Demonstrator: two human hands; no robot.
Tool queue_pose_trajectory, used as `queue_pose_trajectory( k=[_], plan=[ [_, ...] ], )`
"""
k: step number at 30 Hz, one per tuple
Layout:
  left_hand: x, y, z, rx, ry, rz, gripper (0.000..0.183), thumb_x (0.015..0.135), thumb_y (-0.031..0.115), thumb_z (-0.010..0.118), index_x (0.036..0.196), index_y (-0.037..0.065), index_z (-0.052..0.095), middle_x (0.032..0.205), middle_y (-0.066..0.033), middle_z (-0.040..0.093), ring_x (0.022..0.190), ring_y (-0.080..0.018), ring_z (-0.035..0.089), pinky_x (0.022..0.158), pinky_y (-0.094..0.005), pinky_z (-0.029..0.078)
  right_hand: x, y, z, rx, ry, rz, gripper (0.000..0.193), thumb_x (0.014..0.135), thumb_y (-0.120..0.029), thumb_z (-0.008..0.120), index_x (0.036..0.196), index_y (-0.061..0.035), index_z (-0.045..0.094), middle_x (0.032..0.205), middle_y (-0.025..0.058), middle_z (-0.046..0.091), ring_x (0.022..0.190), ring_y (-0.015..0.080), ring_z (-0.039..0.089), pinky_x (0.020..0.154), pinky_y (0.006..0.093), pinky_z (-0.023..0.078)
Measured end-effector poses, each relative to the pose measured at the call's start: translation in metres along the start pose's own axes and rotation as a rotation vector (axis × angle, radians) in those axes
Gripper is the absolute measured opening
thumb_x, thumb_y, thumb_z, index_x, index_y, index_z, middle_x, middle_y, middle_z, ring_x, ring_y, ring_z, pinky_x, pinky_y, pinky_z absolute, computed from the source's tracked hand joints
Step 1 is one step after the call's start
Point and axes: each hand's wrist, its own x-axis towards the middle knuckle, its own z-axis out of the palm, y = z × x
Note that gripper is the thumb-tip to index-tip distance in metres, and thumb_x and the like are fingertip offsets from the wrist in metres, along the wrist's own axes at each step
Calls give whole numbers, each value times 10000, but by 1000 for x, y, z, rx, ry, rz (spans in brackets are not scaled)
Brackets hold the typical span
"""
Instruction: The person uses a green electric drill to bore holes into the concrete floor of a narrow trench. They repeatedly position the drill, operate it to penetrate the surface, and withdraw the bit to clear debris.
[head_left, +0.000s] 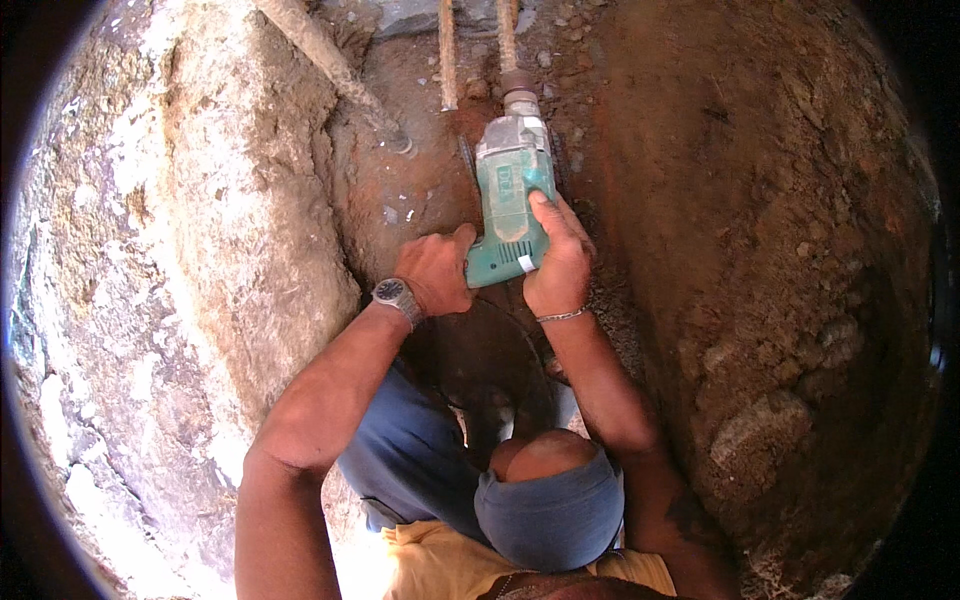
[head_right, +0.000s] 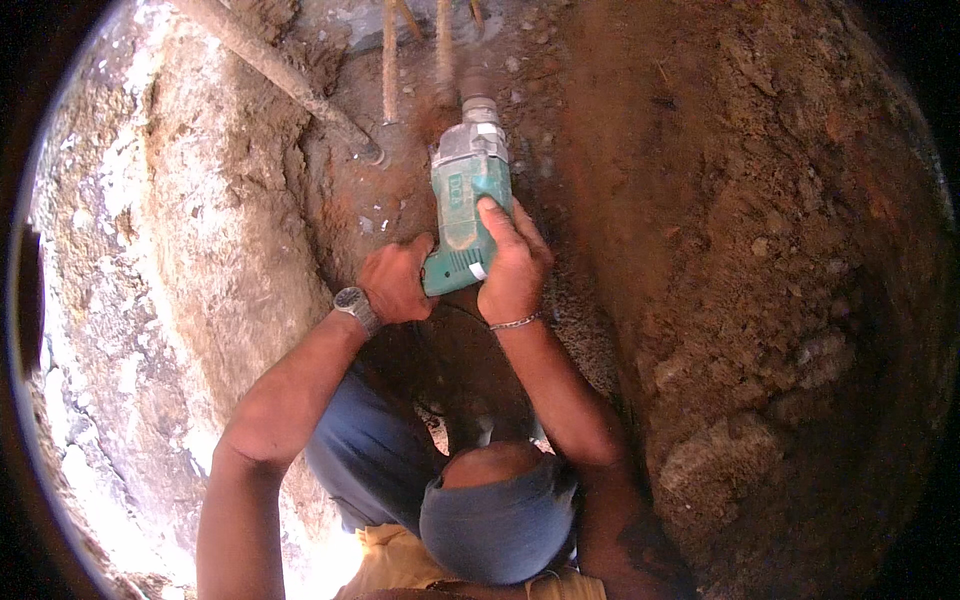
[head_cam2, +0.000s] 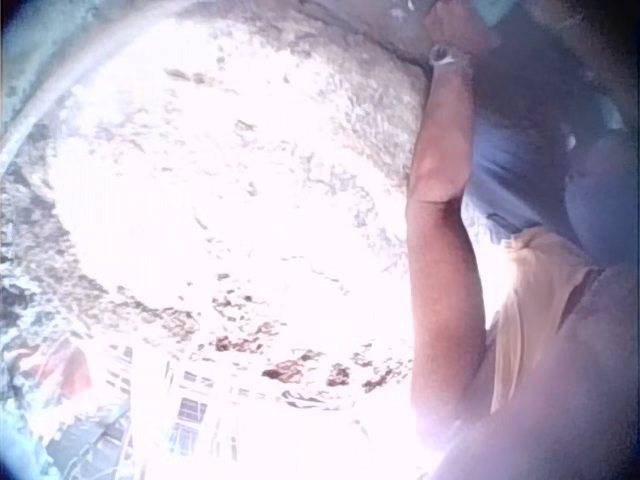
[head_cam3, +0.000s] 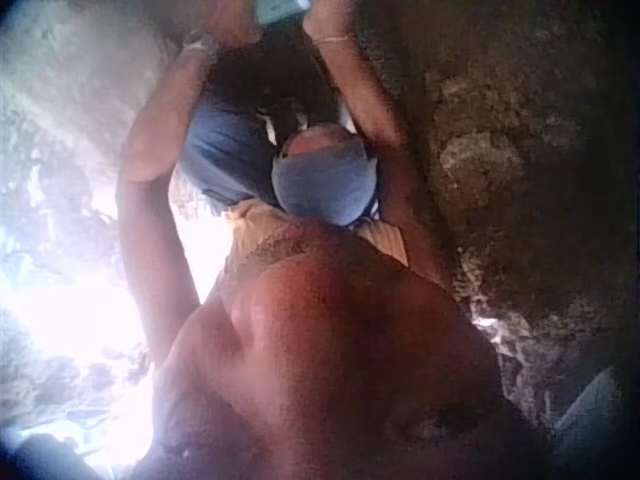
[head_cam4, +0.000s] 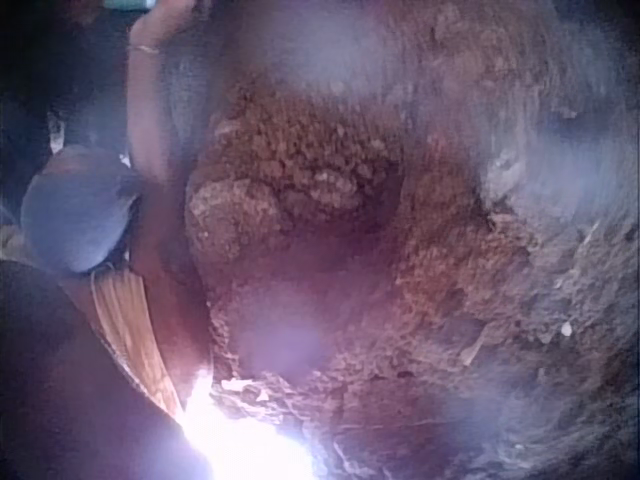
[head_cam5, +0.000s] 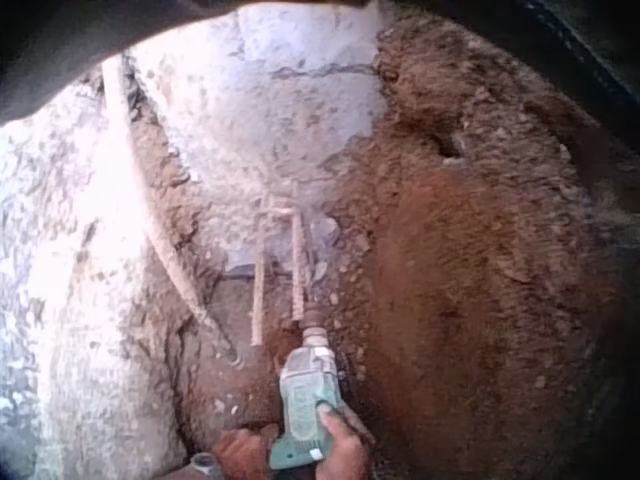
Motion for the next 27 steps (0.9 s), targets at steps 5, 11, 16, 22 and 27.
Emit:
queue_pose_trajectory(
  k=[5, 11, 16, 22, 27],
  plan=[
    [2, 11, -1, 44, 3, 20, 435, 667, 112, 729, 1063, 49, 559, 817, -215, 709, 833, -431, 699, 773, -529, 556, 4, 6, -20, -162, -194, -212, 413, 859, 26, 632, 1271, 21, 622, 1242, 130, 652, 1139, 231, 628, 1001, 359, 490],
    [6, 16, 1, 83, -29, -22, 449, 662, 132, 741, 1065, 43, 565, 817, -241, 698, 835, -448, 692, 758, -541, 557, 21, 10, -27, 354, -175, 261, 341, 985, -273, 588, 1211, -25, 647, 1137, 72, 670, 1057, 191, 644, 950, 355, 502],
    [6, 7, -3, 146, -51, -26, 422, 687, 113, 720, 1073, 41, 565, 843, -224, 713, 867, -422, 706, 785, -509, 562, 22, 38, -30, 176, -160, 123, 319, 991, -261, 596, 1231, -57, 643, 1184, 60, 680, 1071, 182, 653, 966, 363, 519],
    [1, -4, -15, 189, -71, -41, 456, 664, 111, 735, 1081, 56, 559, 857, -210, 715, 890, -417, 702, 788, -512, 560, 20, 42, -20, 284, -153, 263, 302, 1002, -281, 583, 1213, -77, 655, 1153, 44, 684, 1055, 183, 653, 957, 353, 511],
    [-4, -6, -19, 226, -30, -63, 471, 639, 104, 750, 1070, 67, 564, 850, -202, 713, 872, -421, 698, 772, -516, 558, 13, 45, -10, 243, -164, 181, 335, 982, -342, 610, 1202, -97, 669, 1125, 41, 692, 1031, 193, 656, 928, 360, 508]
  ],
)
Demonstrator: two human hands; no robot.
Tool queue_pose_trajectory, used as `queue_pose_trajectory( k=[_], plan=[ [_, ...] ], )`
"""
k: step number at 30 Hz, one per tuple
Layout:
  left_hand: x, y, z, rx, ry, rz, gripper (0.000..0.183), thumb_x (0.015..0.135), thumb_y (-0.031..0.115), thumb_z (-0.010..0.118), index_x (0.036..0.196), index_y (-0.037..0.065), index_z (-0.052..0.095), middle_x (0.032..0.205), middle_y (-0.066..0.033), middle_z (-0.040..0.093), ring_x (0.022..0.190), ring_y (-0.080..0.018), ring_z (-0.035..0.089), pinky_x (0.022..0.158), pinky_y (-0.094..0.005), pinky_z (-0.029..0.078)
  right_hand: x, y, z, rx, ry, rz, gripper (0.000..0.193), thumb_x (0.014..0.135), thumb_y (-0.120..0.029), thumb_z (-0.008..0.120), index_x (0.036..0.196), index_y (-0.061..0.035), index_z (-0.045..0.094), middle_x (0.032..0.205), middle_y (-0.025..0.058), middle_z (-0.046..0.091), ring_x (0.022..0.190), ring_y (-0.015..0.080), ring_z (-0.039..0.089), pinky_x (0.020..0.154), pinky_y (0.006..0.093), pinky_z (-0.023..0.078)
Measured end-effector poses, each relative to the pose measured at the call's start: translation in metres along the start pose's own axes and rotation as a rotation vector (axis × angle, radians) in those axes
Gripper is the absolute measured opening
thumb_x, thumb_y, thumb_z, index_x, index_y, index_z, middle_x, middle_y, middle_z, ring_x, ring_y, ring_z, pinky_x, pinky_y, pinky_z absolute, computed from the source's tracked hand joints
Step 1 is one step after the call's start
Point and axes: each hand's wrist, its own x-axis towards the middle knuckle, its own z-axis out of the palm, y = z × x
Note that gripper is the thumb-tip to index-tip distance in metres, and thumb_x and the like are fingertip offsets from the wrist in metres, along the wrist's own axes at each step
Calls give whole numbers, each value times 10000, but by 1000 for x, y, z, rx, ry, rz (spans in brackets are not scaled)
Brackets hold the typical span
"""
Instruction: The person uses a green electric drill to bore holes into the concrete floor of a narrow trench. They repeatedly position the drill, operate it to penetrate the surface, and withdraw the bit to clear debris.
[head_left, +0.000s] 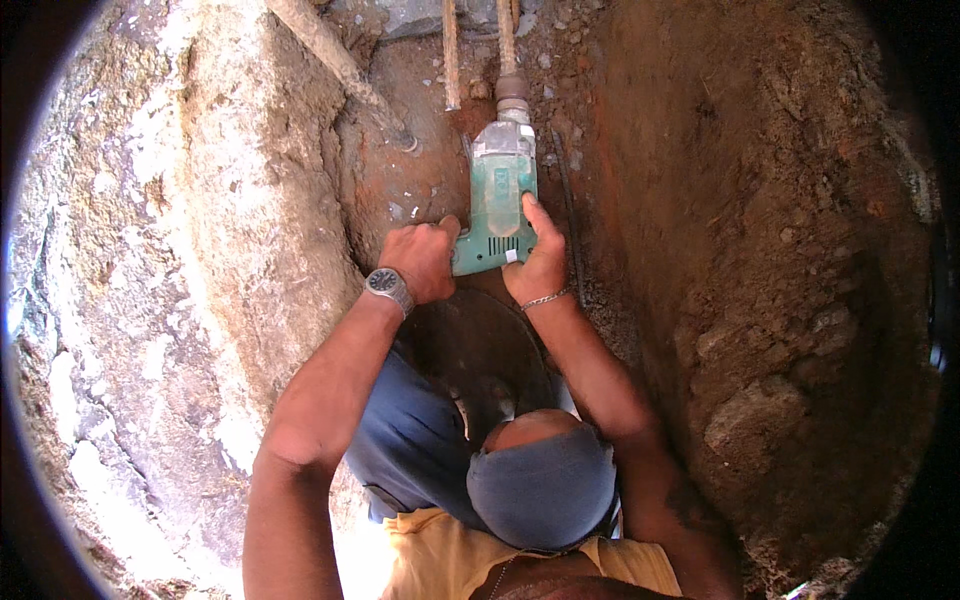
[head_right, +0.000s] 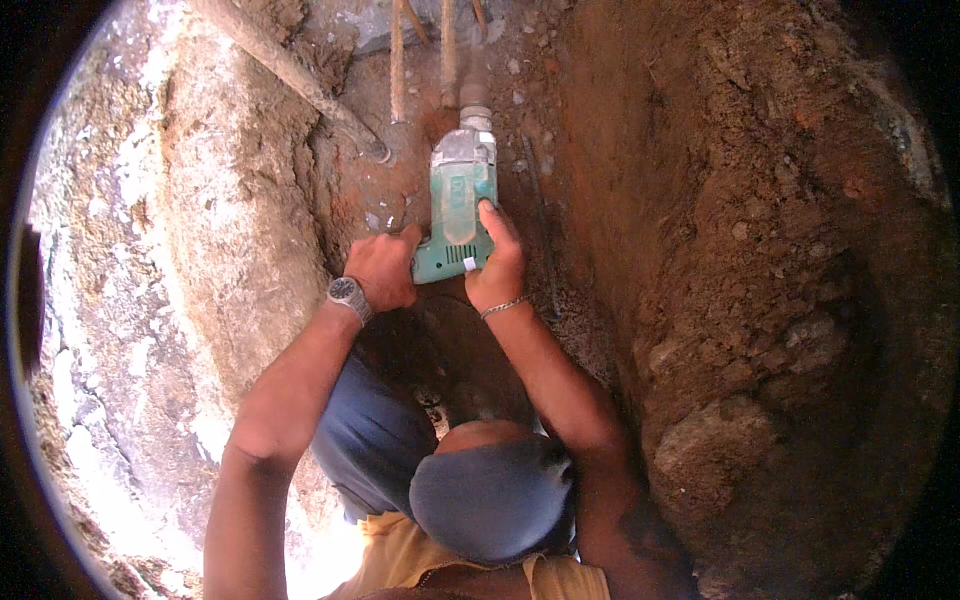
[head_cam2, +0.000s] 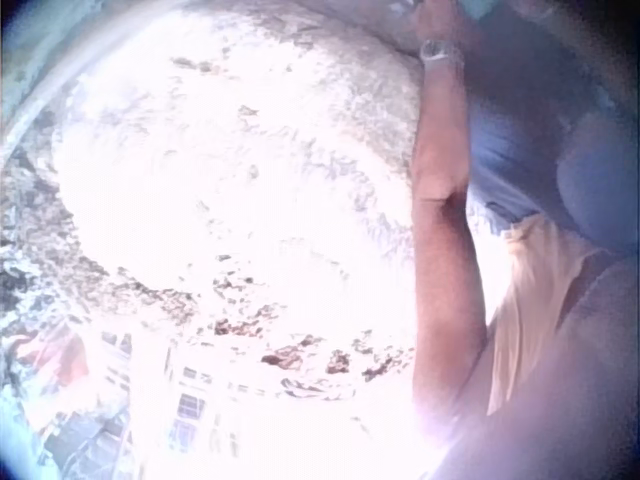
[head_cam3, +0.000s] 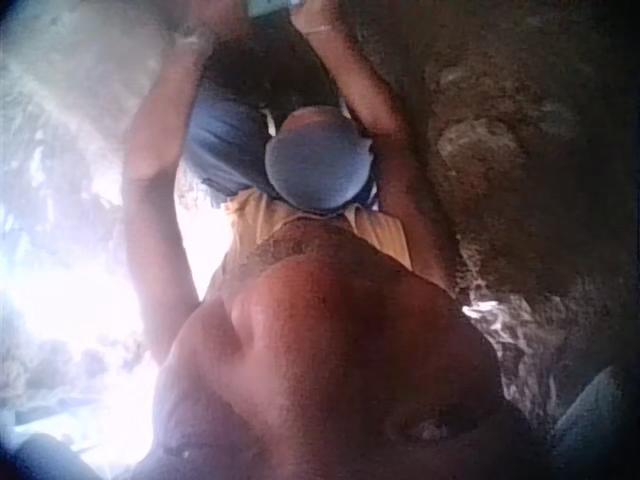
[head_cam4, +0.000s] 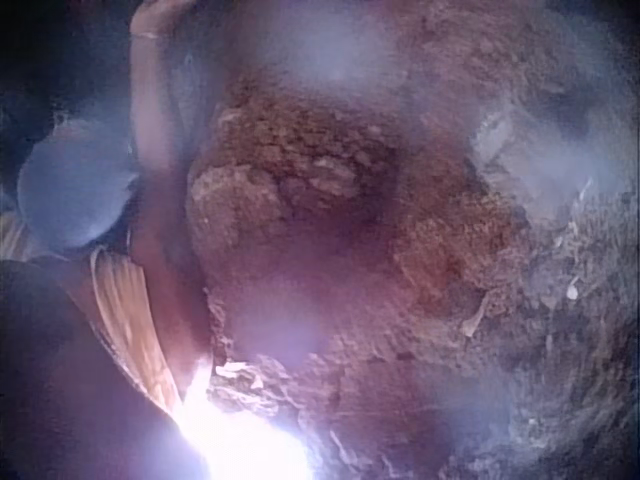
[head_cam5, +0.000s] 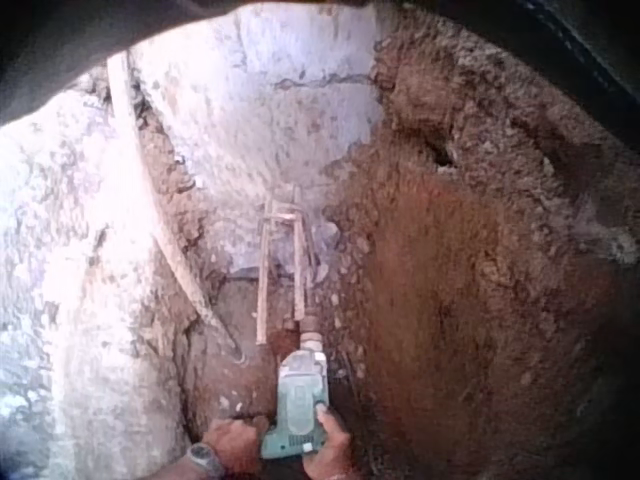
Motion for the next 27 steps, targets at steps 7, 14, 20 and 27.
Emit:
queue_pose_trajectory(
  k=[7, 14, 20, 27],
  plan=[
    [-14, 1, -22, -6, 47, -9, 366, 669, 99, 730, 1014, 78, 610, 831, -192, 713, 855, -401, 703, 729, -511, 544, -13, -14, 27, 105, 69, 69, 334, 970, -342, 627, 1190, -96, 678, 1104, 34, 696, 1029, 194, 657, 928, 367, 510],
    [-19, 18, -32, -40, 39, -8, 340, 683, 110, 723, 1007, 74, 626, 819, -188, 712, 834, -391, 708, 742, -502, 553, -15, -27, 21, -1, 52, 2, 343, 966, -341, 627, 1184, -80, 676, 1099, 44, 701, 1010, 202, 667, 912, 378, 522],
    [-18, 29, -26, -87, 101, -1, 354, 667, 95, 723, 1005, 57, 625, 820, -195, 713, 823, -391, 710, 746, -490, 561, -18, -47, 23, 153, 58, 100, 342, 962, -308, 627, 1195, -59, 666, 1125, 68, 701, 1026, 221, 674, 938, 398, 524],
    [-13, 39, -25, -67, 67, -15, 309, 732, 109, 719, 1017, 36, 624, 820, -200, 718, 822, -389, 716, 742, -473, 568, -4, -41, 4, 207, -14, 123, 363, 973, -303, 599, 1218, -41, 654, 1139, 81, 699, 1045, 226, 675, 955, 405, 529]
  ],
)
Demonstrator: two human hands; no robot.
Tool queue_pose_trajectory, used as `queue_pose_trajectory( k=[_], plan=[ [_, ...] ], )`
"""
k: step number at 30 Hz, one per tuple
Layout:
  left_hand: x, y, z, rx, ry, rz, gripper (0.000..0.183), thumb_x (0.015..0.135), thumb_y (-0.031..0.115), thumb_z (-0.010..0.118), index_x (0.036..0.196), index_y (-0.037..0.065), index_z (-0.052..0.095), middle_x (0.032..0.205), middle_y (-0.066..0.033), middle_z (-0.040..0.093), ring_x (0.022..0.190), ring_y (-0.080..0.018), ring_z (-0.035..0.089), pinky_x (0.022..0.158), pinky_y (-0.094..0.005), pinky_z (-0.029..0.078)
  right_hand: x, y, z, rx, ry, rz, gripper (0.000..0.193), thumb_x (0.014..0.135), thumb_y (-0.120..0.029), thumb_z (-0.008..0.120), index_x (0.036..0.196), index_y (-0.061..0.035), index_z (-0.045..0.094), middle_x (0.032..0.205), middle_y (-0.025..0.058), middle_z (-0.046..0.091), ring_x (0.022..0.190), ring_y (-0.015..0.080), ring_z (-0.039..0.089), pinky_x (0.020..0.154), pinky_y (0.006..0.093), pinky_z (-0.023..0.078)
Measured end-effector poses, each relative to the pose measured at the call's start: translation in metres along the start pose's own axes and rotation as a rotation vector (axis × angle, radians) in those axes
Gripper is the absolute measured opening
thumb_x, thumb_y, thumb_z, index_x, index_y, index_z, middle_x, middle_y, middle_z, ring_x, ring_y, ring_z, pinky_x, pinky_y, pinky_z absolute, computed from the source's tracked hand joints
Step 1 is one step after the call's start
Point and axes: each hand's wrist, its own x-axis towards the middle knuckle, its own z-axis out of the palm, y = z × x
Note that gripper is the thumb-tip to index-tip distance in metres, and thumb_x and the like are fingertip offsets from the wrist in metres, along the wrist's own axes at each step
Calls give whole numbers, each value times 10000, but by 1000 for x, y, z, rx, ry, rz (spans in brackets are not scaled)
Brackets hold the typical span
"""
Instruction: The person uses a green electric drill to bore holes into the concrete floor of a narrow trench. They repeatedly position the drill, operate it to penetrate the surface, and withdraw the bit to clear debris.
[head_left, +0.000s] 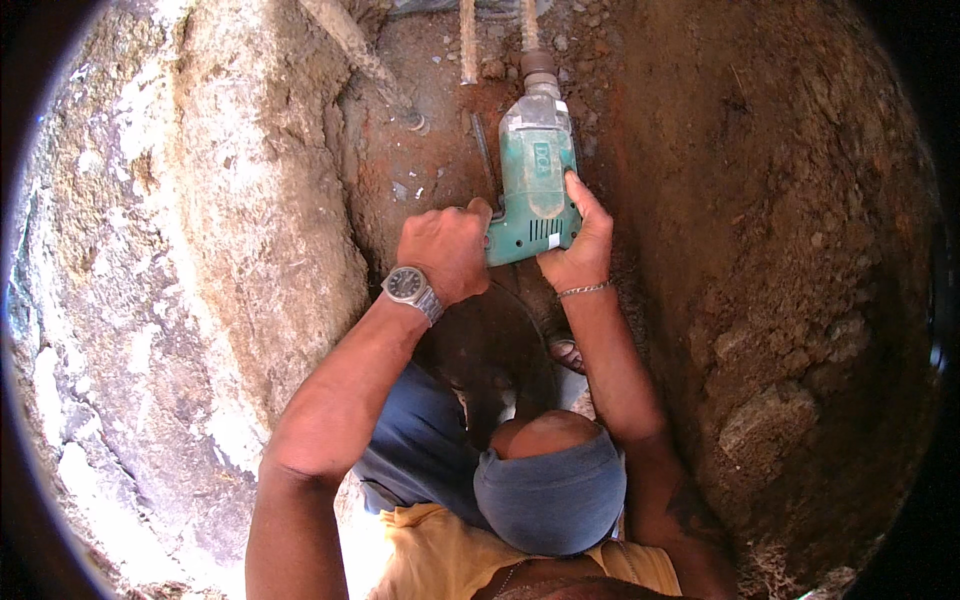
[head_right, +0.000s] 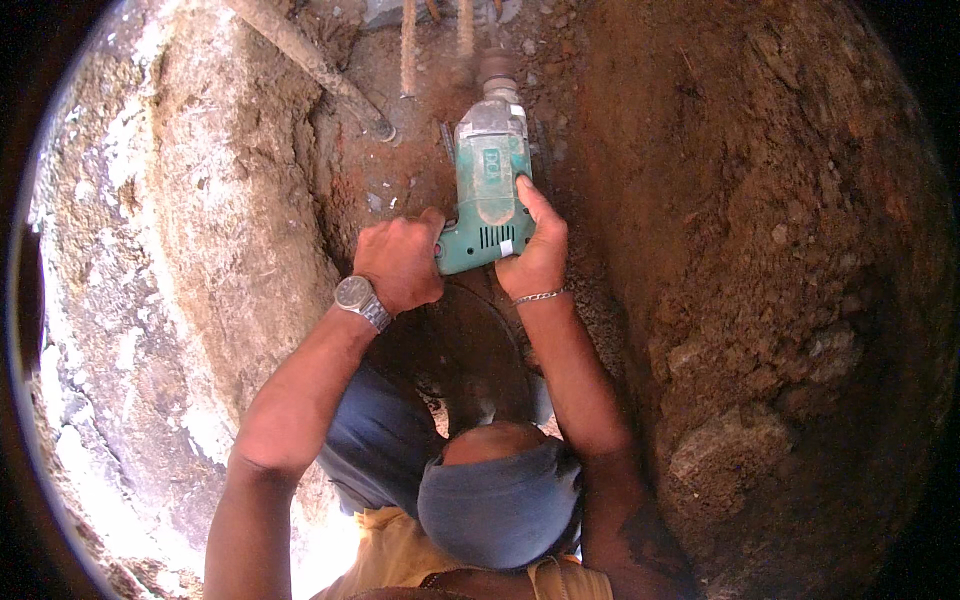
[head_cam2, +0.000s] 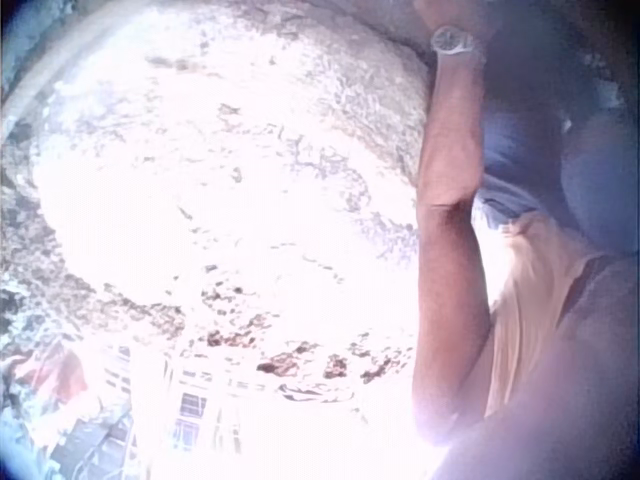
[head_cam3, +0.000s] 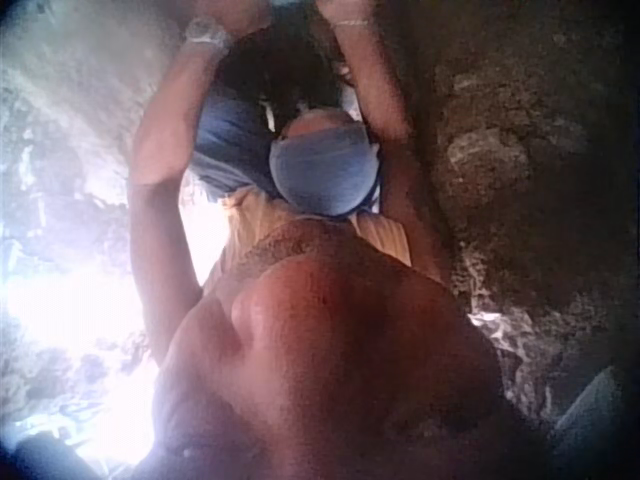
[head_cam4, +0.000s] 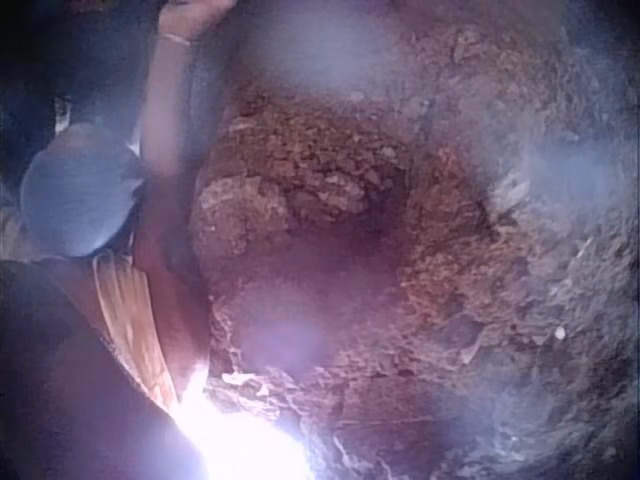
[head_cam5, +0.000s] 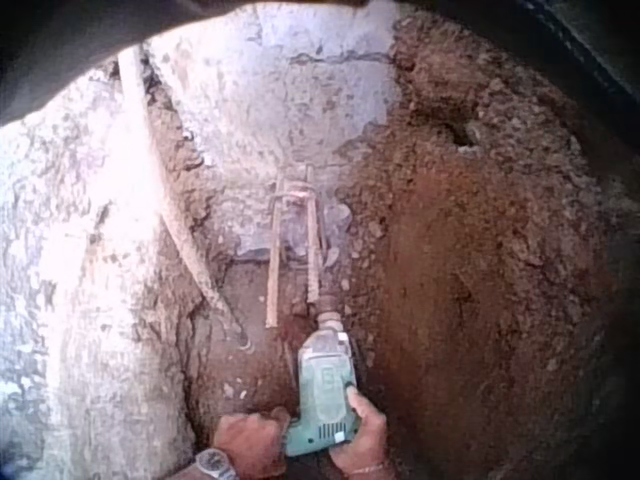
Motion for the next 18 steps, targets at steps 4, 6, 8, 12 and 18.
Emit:
queue_pose_trajectory(
  k=[4, 6, 8, 12, 18],
  plan=[
    [4, -2, 6, 6, -26, 7, 323, 737, 115, 722, 1034, 38, 622, 831, -198, 722, 834, -381, 719, 750, -472, 569, 3, 2, -5, 8, -6, 1, 361, 964, -299, 609, 1215, -44, 657, 1139, 78, 700, 1043, 229, 675, 952, 406, 528],
    [5, -3, 7, 21, -42, -7, 342, 726, 117, 727, 1043, 41, 621, 841, -197, 724, 844, -378, 720, 756, -474, 569, 4, 3, -6, 15, -25, 15, 361, 958, -300, 618, 1213, -47, 660, 1138, 75, 700, 1039, 229, 675, 953, 403, 526],
    [6, -2, 8, 26, -55, -18, 359, 715, 118, 729, 1050, 45, 621, 853, -196, 725, 857, -377, 720, 763, -476, 569, 3, 4, -8, 12, -36, 22, 362, 951, -303, 629, 1211, -53, 662, 1138, 71, 700, 1036, 229, 675, 956, 398, 522],
    [10, -13, 14, 28, -63, 4, 380, 703, 107, 720, 1064, 54, 615, 866, -195, 726, 876, -383, 718, 779, -481, 567, 6, 9, -7, -9, 10, 1, 356, 946, -316, 636, 1200, -69, 665, 1124, 65, 708, 1031, 243, 671, 954, 421, 516],
    [8, -23, 15, 48, -54, -4, 383, 701, 98, 711, 1070, 56, 615, 867, -196, 722, 889, -386, 714, 785, -486, 563, 7, 21, -8, -23, 26, 9, 360, 947, -322, 642, 1197, -64, 669, 1134, 63, 697, 1052, 213, 662, 937, 377, 509]
  ],
)
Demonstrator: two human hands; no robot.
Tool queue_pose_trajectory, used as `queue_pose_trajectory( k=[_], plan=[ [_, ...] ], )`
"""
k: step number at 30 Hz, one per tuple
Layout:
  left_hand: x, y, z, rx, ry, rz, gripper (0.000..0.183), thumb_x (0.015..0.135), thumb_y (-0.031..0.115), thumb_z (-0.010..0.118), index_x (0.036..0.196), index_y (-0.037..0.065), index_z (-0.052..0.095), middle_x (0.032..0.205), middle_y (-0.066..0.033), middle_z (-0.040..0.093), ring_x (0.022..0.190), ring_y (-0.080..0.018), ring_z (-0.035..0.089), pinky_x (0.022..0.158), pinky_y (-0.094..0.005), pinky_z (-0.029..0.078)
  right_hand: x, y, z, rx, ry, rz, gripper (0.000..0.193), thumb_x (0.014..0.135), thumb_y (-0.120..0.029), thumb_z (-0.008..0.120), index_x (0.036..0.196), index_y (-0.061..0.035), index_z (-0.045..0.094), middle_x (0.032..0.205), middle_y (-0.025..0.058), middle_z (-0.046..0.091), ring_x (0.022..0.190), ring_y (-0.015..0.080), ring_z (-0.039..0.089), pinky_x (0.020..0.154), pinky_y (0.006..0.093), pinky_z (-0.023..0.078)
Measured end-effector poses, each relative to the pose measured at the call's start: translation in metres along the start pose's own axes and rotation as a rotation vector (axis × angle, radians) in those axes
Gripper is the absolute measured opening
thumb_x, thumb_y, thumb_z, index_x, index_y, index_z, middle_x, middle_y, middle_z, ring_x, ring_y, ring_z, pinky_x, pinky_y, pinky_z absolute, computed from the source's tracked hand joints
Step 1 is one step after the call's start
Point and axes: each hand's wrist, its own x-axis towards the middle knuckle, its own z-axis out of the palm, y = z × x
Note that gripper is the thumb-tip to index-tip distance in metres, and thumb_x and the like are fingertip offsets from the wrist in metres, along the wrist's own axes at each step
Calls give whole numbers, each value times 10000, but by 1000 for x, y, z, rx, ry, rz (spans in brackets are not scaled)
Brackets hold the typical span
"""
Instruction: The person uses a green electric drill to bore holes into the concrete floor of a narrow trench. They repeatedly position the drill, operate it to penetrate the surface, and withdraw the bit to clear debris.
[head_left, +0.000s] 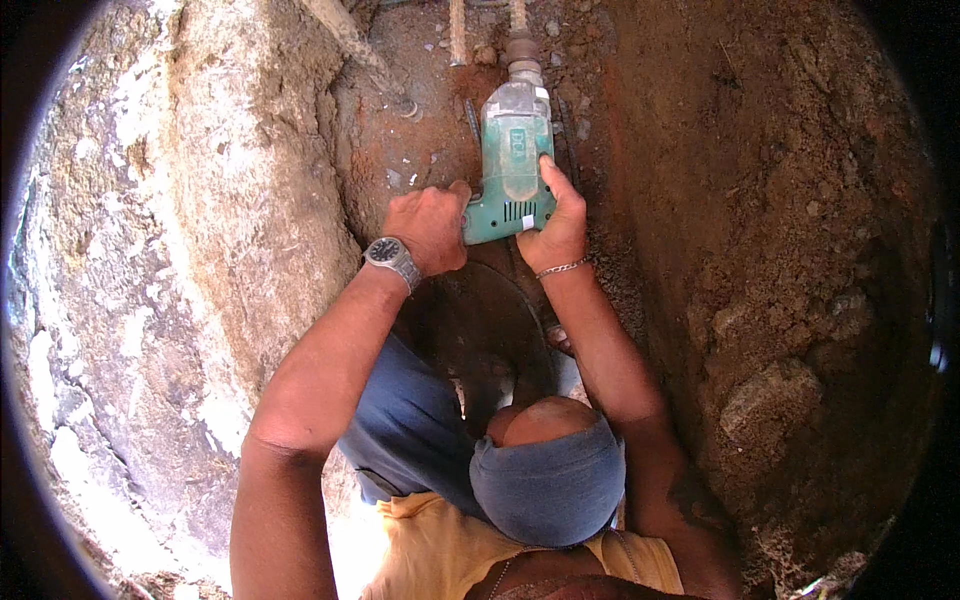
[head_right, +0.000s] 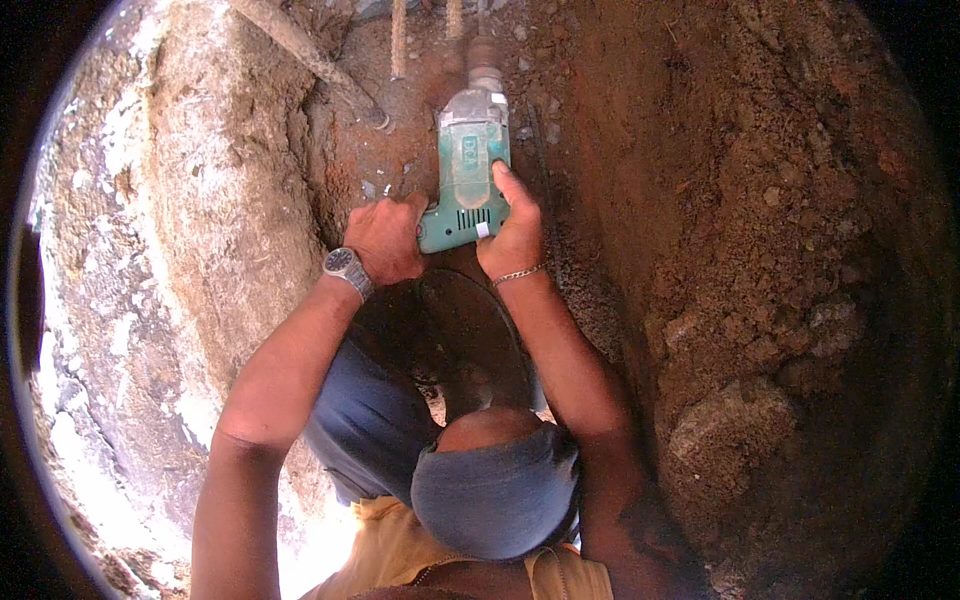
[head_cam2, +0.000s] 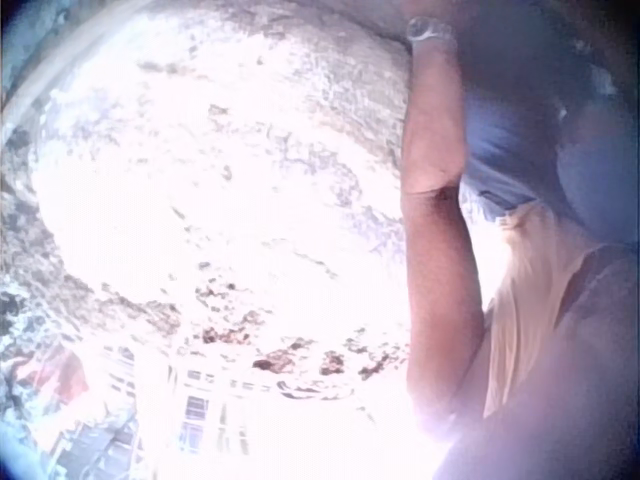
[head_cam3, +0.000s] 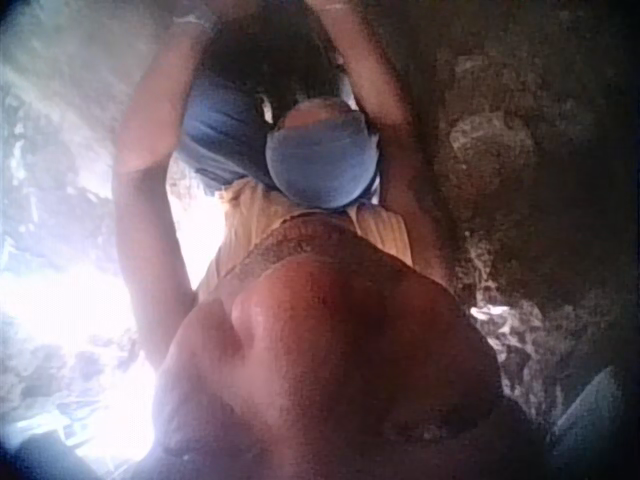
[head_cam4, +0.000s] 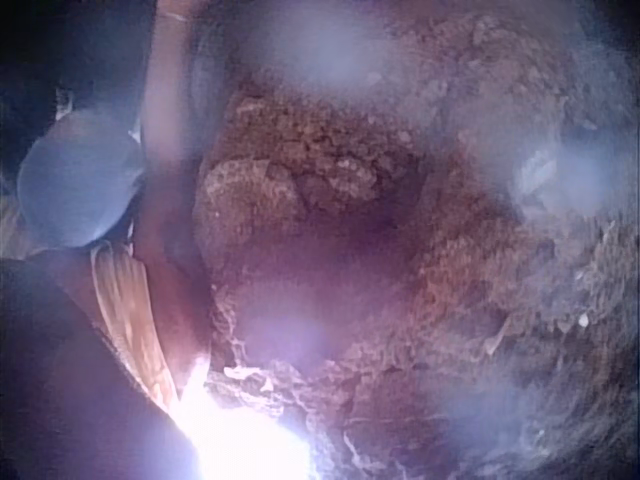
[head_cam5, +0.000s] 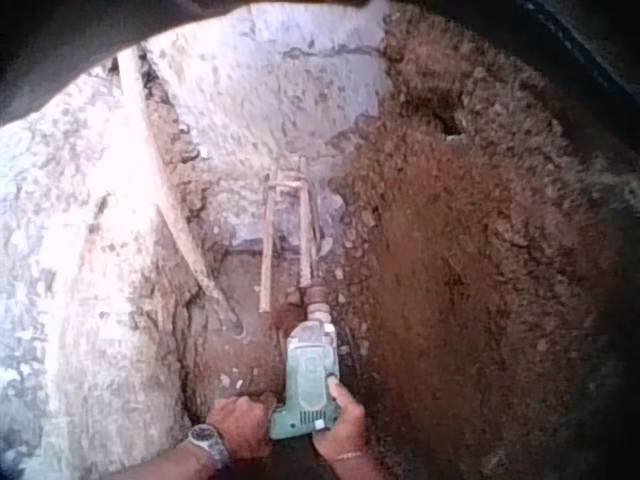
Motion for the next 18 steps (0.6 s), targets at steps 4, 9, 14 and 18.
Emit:
queue_pose_trajectory(
  k=[4, 9, 14, 18],
  plan=[
    [-1, -4, -6, 16, -3, -3, 373, 701, 98, 714, 1061, 63, 623, 872, -195, 722, 897, -385, 711, 789, -490, 559, 1, 7, 5, 11, 20, -25, 359, 941, -312, 655, 1196, -61, 670, 1120, 63, 692, 1028, 211, 657, 929, 377, 504],
    [-6, -6, -9, 7, 29, -15, 348, 694, 102, 718, 1029, 73, 631, 873, -194, 720, 893, -393, 706, 791, -492, 555, -4, 8, 12, 19, 7, -61, 357, 933, -271, 673, 1201, -37, 668, 1119, 64, 682, 1005, 210, 647, 922, 372, 504],
    [-6, -7, -10, -59, 23, 5, 344, 669, 98, 723, 1000, 78, 631, 871, -192, 717, 889, -409, 697, 789, -503, 551, -13, 2, 29, -72, 82, -172, 375, 939, -240, 677, 1226, 1, 666, 1150, 72, 678, 1027, 197, 639, 925, 349, 499],
    [-7, 3, -6, -156, 39, 3, 342, 658, 89, 722, 987, 76, 628, 878, -190, 718, 895, -412, 696, 794, -511, 548, -20, -13, 32, -227, 137, -224, 365, 935, -215, 685, 1209, 26, 681, 1134, 73, 683, 1009, 179, 636, 912, 325, 493]
  ],
)
